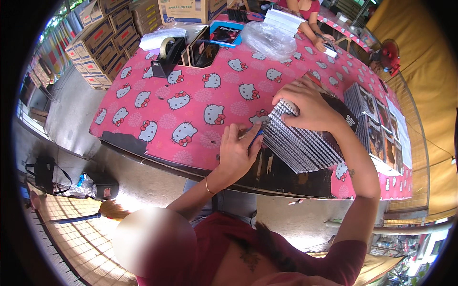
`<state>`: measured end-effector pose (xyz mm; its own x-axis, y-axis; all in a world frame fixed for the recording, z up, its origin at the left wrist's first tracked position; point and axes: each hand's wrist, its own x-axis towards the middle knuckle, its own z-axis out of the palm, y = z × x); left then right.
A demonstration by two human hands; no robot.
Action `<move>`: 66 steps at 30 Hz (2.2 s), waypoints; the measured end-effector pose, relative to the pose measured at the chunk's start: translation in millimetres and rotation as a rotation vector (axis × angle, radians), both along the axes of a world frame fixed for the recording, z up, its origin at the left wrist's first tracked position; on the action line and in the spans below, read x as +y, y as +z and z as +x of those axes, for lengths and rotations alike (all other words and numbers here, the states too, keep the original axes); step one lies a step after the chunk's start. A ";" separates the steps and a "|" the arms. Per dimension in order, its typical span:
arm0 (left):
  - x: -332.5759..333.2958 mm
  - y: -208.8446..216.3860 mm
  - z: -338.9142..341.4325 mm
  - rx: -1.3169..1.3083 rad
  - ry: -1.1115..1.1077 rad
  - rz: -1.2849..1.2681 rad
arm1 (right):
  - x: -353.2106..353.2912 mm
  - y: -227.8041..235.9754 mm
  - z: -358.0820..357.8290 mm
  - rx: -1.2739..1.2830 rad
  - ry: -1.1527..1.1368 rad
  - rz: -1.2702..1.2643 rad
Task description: The person uses shears to trim the plastic coils on spiral notebooks and organizes the notebooks into stacks on a table.
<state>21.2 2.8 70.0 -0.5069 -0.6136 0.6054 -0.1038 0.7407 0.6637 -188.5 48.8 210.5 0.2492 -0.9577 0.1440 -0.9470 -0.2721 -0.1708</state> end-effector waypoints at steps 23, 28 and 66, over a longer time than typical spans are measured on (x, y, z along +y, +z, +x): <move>-2.1 -20.5 1.1 0.000 -0.231 0.456 | 0.5 -2.5 -0.2 0.017 0.003 -0.042; -8.4 -17.1 5.7 -0.006 -0.244 0.462 | -0.2 -1.6 2.6 0.035 0.001 -0.044; -5.2 -39.2 10.2 0.044 -0.440 1.235 | 2.1 -6.5 -3.1 -0.006 0.006 -0.012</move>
